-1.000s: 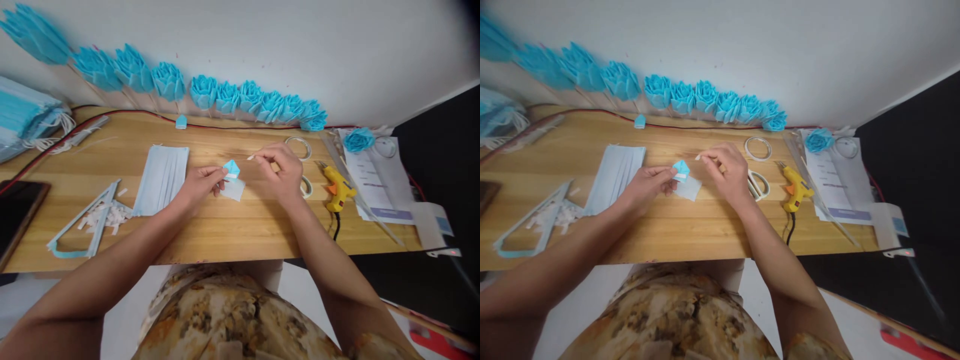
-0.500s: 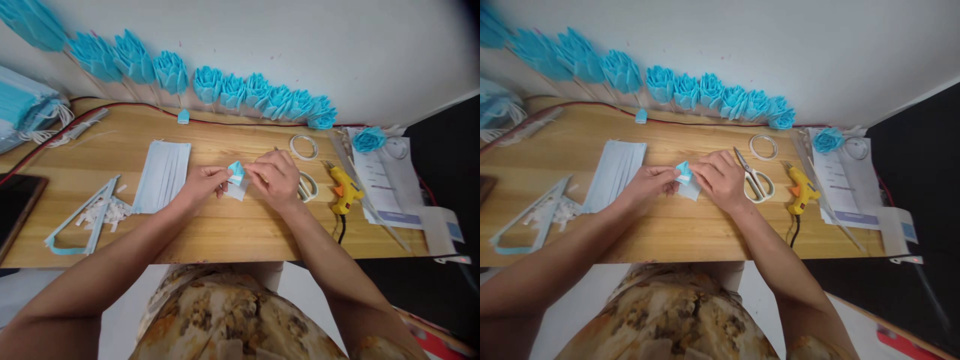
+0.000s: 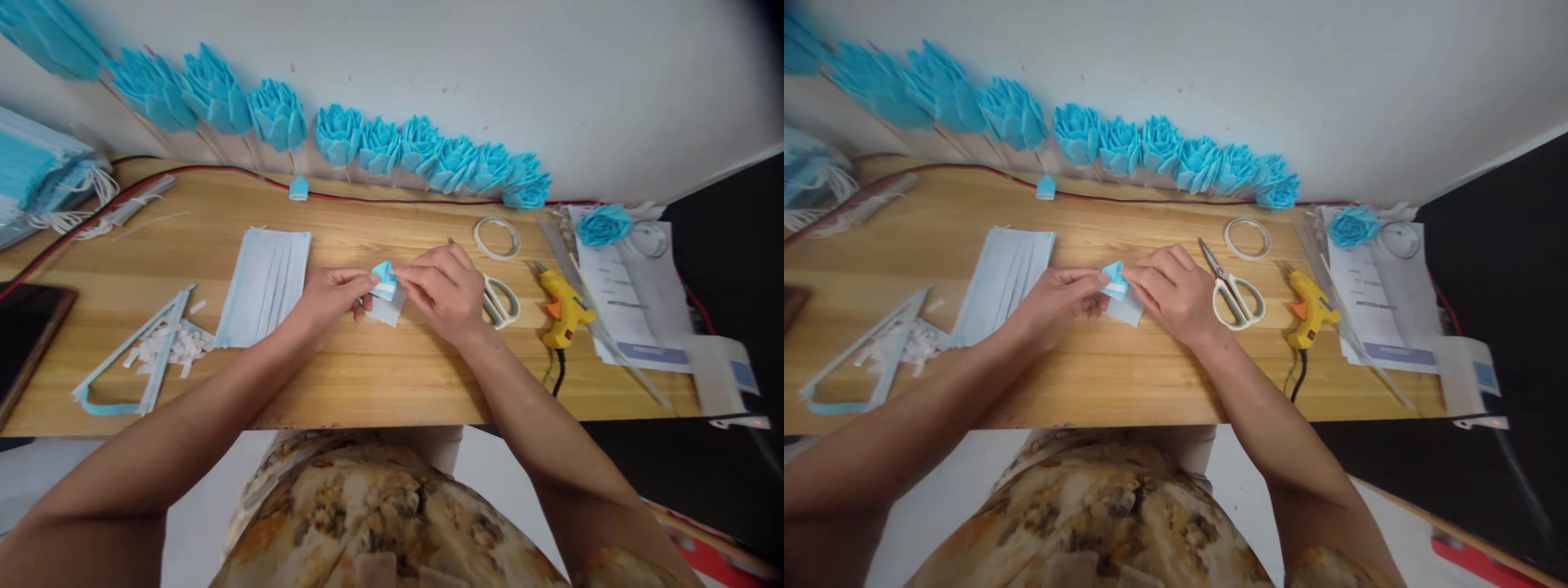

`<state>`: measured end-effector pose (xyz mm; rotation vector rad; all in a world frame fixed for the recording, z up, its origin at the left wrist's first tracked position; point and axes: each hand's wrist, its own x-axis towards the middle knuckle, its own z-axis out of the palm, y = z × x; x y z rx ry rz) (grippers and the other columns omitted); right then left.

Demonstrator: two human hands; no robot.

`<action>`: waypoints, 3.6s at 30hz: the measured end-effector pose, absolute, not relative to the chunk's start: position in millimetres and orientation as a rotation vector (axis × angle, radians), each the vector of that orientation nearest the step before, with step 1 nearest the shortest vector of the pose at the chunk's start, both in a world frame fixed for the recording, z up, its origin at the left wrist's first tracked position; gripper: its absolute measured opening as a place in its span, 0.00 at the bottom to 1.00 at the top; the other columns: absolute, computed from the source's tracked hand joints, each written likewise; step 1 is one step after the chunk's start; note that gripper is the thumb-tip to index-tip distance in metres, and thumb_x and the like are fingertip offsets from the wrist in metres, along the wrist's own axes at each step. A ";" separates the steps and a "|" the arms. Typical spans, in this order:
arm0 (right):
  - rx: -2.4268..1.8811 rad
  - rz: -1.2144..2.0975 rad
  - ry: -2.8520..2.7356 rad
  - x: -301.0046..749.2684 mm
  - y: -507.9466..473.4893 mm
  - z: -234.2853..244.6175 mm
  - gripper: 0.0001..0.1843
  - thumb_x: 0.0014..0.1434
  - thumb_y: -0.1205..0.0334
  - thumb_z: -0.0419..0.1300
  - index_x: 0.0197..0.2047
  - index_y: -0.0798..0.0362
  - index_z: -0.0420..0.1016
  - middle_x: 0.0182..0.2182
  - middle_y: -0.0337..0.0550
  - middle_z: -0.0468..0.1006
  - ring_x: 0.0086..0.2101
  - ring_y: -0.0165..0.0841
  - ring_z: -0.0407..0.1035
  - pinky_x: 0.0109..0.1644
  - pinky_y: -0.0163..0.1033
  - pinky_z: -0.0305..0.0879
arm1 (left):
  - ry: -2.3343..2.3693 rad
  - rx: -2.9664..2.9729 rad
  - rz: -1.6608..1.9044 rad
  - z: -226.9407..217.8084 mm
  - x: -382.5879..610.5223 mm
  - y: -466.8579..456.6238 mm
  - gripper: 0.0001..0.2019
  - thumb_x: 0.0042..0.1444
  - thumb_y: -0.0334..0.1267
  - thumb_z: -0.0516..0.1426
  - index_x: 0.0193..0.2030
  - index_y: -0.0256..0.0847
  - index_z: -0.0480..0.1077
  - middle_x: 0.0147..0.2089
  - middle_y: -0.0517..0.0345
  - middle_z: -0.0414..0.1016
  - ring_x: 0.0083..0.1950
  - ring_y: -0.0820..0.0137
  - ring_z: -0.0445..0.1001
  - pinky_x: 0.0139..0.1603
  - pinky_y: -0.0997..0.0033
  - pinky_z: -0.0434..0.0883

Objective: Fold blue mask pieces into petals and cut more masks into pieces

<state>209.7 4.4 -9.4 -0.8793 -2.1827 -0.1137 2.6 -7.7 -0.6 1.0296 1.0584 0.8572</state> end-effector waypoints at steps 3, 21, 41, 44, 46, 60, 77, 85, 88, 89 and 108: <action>-0.838 -0.165 -2.199 209.6 4.7 -10.0 0.09 0.67 0.64 0.60 0.47 0.42 0.79 0.37 0.41 0.81 0.38 0.36 0.72 0.42 0.46 0.68 | 1.031 0.994 0.862 -0.5 2.4 -7.6 0.12 0.54 0.44 0.63 0.27 0.37 0.75 0.23 0.59 0.71 0.22 0.77 0.64 0.25 0.75 0.63; -0.795 0.009 -2.231 206.0 5.2 -5.6 0.12 0.67 0.66 0.57 0.49 0.45 0.78 0.40 0.42 0.81 0.40 0.37 0.71 0.43 0.46 0.67 | 0.914 0.871 0.895 3.9 3.9 -7.6 0.14 0.50 0.45 0.67 0.25 0.36 0.74 0.24 0.58 0.70 0.27 0.75 0.66 0.25 0.75 0.61; -0.857 0.198 -2.128 204.5 4.3 -3.3 0.11 0.64 0.63 0.60 0.49 0.49 0.76 0.40 0.45 0.80 0.42 0.40 0.72 0.47 0.49 0.66 | 1.013 0.962 0.856 -0.5 3.6 -5.2 0.16 0.51 0.49 0.67 0.27 0.37 0.74 0.23 0.60 0.70 0.24 0.76 0.65 0.24 0.76 0.63; -0.877 0.203 -2.121 203.8 4.5 -2.9 0.07 0.63 0.62 0.60 0.45 0.47 0.75 0.39 0.43 0.81 0.40 0.39 0.72 0.46 0.49 0.66 | 1.010 1.009 0.851 -3.8 2.2 -4.2 0.13 0.51 0.46 0.66 0.27 0.38 0.74 0.23 0.60 0.71 0.23 0.77 0.65 0.25 0.76 0.63; -0.877 0.197 -2.125 203.2 4.3 -2.6 0.04 0.63 0.63 0.60 0.42 0.47 0.75 0.38 0.42 0.80 0.39 0.38 0.72 0.46 0.48 0.65 | 1.000 1.038 0.849 -4.9 1.5 -4.0 0.12 0.51 0.44 0.65 0.27 0.38 0.73 0.23 0.61 0.71 0.23 0.78 0.65 0.26 0.77 0.63; -0.843 0.132 -2.210 202.7 5.6 -6.5 0.08 0.65 0.64 0.57 0.41 0.44 0.79 0.37 0.41 0.81 0.38 0.38 0.71 0.43 0.49 0.66 | 0.988 1.023 0.858 -2.8 3.7 -5.0 0.14 0.46 0.46 0.69 0.28 0.38 0.75 0.24 0.61 0.71 0.24 0.77 0.65 0.27 0.75 0.64; -0.987 1.149 -1.757 205.6 8.5 -14.5 0.30 0.64 0.47 0.61 0.65 0.47 0.63 0.39 0.41 0.79 0.37 0.32 0.73 0.41 0.39 0.70 | 1.025 1.136 0.905 -1.5 5.0 -3.2 0.13 0.49 0.44 0.68 0.33 0.38 0.75 0.24 0.63 0.71 0.23 0.78 0.64 0.24 0.77 0.64; -0.963 1.250 -1.740 204.6 8.2 -14.8 0.31 0.61 0.47 0.65 0.64 0.47 0.67 0.36 0.38 0.78 0.33 0.31 0.71 0.38 0.38 0.69 | 1.049 1.182 0.943 -0.3 4.1 -3.8 0.13 0.54 0.47 0.64 0.36 0.38 0.75 0.27 0.60 0.73 0.26 0.76 0.68 0.25 0.77 0.66; -0.979 1.238 -1.741 205.5 8.5 -14.3 0.30 0.60 0.49 0.65 0.63 0.47 0.68 0.36 0.39 0.78 0.34 0.31 0.71 0.38 0.38 0.69 | 1.056 1.183 0.913 -0.2 3.8 -3.8 0.12 0.54 0.46 0.64 0.33 0.38 0.74 0.27 0.60 0.73 0.25 0.77 0.67 0.25 0.77 0.66; -0.981 1.247 -1.739 205.6 8.5 -14.5 0.29 0.61 0.50 0.65 0.63 0.48 0.69 0.36 0.39 0.78 0.34 0.31 0.71 0.38 0.38 0.69 | 1.061 1.188 0.903 -0.2 3.8 -3.8 0.12 0.54 0.46 0.64 0.32 0.38 0.73 0.26 0.60 0.72 0.25 0.77 0.67 0.25 0.77 0.65; -1.057 1.042 -1.863 202.7 4.4 -11.8 0.23 0.61 0.57 0.63 0.60 0.48 0.74 0.34 0.38 0.77 0.32 0.31 0.69 0.36 0.37 0.69 | 1.059 1.412 0.980 -5.6 2.6 -4.5 0.10 0.58 0.45 0.61 0.36 0.40 0.74 0.31 0.58 0.74 0.30 0.73 0.68 0.32 0.73 0.66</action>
